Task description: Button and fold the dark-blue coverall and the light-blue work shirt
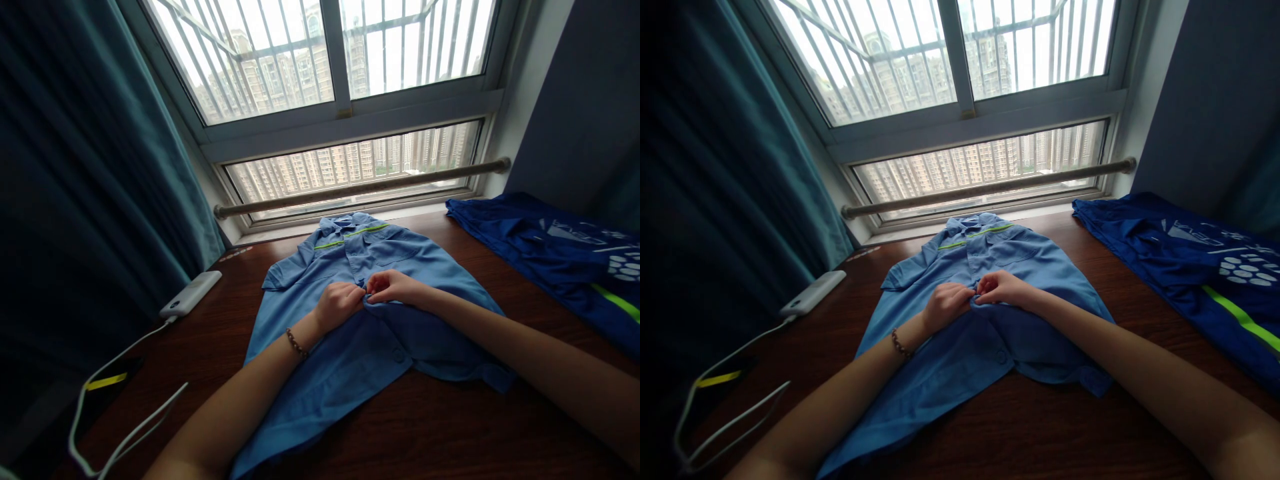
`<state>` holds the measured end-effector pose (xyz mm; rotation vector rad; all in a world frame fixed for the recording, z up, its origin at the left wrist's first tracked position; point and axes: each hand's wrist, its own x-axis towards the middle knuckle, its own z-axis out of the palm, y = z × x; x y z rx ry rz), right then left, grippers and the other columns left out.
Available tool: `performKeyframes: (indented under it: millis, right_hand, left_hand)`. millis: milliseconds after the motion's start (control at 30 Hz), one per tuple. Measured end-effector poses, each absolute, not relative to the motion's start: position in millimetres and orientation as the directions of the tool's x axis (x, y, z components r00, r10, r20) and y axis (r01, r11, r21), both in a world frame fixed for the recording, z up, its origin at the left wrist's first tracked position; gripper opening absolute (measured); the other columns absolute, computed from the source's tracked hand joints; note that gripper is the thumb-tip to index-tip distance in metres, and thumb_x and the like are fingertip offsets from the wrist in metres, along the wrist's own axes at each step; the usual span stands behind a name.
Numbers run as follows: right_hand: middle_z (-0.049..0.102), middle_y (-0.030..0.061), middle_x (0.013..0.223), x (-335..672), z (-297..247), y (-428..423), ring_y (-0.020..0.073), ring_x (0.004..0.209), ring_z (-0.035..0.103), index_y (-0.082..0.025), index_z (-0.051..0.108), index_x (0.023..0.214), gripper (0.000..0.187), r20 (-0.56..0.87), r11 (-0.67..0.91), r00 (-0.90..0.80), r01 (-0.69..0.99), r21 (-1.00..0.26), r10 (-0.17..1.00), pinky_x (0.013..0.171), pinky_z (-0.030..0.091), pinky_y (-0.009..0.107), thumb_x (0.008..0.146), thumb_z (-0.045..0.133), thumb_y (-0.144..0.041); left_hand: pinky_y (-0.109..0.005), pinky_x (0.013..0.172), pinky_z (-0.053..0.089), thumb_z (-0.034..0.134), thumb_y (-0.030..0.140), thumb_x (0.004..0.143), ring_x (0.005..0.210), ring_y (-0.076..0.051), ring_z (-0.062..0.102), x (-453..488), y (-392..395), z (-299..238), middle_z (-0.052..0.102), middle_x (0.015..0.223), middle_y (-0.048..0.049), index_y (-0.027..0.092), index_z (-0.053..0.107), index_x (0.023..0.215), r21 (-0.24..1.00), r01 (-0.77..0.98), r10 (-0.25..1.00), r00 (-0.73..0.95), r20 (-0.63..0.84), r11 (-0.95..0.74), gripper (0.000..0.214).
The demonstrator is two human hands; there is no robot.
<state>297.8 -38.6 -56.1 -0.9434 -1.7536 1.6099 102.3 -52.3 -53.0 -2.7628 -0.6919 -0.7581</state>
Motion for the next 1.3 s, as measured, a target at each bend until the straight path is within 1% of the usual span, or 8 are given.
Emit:
performKeyframes:
  millis: [167, 400, 500, 667, 800, 900, 1133, 1300]
  right_hand:
    - [0.058, -0.0023, 0.065, 301, -53, -39, 0.009, 0.06, 0.05, -0.015, 0.062, 0.078, 0.035, -0.052, 0.029, -0.553, 0.136, -0.99, 0.832, 0.055, 0.036, 0.021, 0.053, 0.076, -0.036]
    - [0.064, 0.0008, 0.077, 305, -49, -40, 0.0123, 0.07, 0.057, -0.015, 0.064, 0.084, 0.04, -0.089, -0.04, -0.548, 0.101, -0.994, 0.832, 0.065, 0.042, 0.023, 0.051, 0.077, -0.034]
    - [0.063, 0.0012, 0.076, 305, -49, -39, 0.0128, 0.071, 0.057, -0.014, 0.063, 0.079, 0.037, 0.042, 0.111, -0.518, 0.104, -0.988, 0.854, 0.067, 0.044, 0.025, 0.051, 0.077, -0.033]
    - [0.063, 0.0017, 0.077, 306, -48, -44, 0.0143, 0.073, 0.058, -0.014, 0.063, 0.081, 0.03, 0.269, 0.386, -0.517, 0.132, -0.913, 0.812, 0.071, 0.047, 0.028, 0.061, 0.07, -0.034]
    - [0.062, 0.0018, 0.074, 306, -48, -48, 0.0138, 0.069, 0.058, -0.015, 0.064, 0.077, 0.016, 0.444, 0.579, -0.455, 0.216, -0.786, 0.772, 0.067, 0.048, 0.026, 0.068, 0.065, -0.028]
    - [0.062, 0.0018, 0.073, 303, -48, -50, 0.013, 0.067, 0.058, -0.016, 0.064, 0.075, 0.009, 0.522, 0.649, -0.417, 0.267, -0.712, 0.744, 0.064, 0.048, 0.025, 0.071, 0.062, -0.023]
    - [0.059, 0.0014, 0.068, 299, -45, -56, 0.0111, 0.061, 0.055, -0.018, 0.067, 0.067, 0.007, 0.623, 0.719, -0.359, 0.335, -0.61, 0.695, 0.057, 0.045, 0.022, 0.071, 0.062, -0.02]
    - [0.055, 0.0006, 0.066, 298, -44, -56, 0.0109, 0.06, 0.055, -0.017, 0.065, 0.065, 0.007, 0.589, 0.693, -0.372, 0.29, -0.66, 0.717, 0.055, 0.045, 0.022, 0.07, 0.064, -0.022]
  left_hand:
    - [-0.025, 0.05, 0.033, 0.032, 0.027, 0.09, 0.048, -0.011, 0.047, 105, -54, -51, 0.05, 0.051, -0.0003, 0.015, 0.048, 0.063, -0.305, 0.483, 0.248, 0.783, 0.57, -0.821, 0.034]
    - [-0.025, 0.048, 0.032, 0.035, 0.017, 0.088, 0.045, -0.01, 0.045, 107, -54, -52, 0.047, 0.048, 0.0009, 0.016, 0.044, 0.057, -0.417, 0.483, 0.205, 0.806, 0.555, -0.77, 0.032]
    - [-0.025, 0.049, 0.034, 0.035, 0.017, 0.087, 0.046, -0.012, 0.048, 106, -53, -54, 0.05, 0.05, -0.0002, 0.016, 0.047, 0.06, -0.374, 0.513, 0.263, 0.795, 0.547, -0.772, 0.03]
    - [-0.024, 0.057, 0.043, 0.035, 0.019, 0.088, 0.062, -0.014, 0.059, 104, -47, -55, 0.061, 0.066, -0.0046, 0.012, 0.054, 0.084, -0.06, 0.569, 0.457, 0.715, 0.529, -0.82, 0.02]
    - [-0.024, 0.068, 0.047, 0.036, 0.019, 0.088, 0.076, -0.014, 0.062, 100, -44, -50, 0.065, 0.085, -0.0067, 0.013, 0.052, 0.098, 0.09, 0.513, 0.493, 0.739, 0.459, -0.854, 0.02]
    - [-0.026, 0.07, 0.047, 0.036, 0.02, 0.088, 0.076, -0.015, 0.062, 98, -44, -48, 0.065, 0.086, -0.0075, 0.013, 0.053, 0.098, 0.057, 0.497, 0.468, 0.766, 0.441, -0.866, 0.021]
    - [-0.026, 0.054, 0.044, 0.036, 0.027, 0.088, 0.058, -0.016, 0.059, 102, -49, -55, 0.06, 0.062, -0.0053, 0.013, 0.055, 0.078, -0.12, 0.591, 0.47, 0.735, 0.489, -0.798, 0.026]
    - [-0.025, 0.054, 0.042, 0.038, 0.029, 0.087, 0.06, -0.016, 0.06, 109, -54, -52, 0.061, 0.064, -0.0053, 0.013, 0.055, 0.079, 0.008, 0.675, 0.599, 0.648, 0.47, -0.738, 0.025]
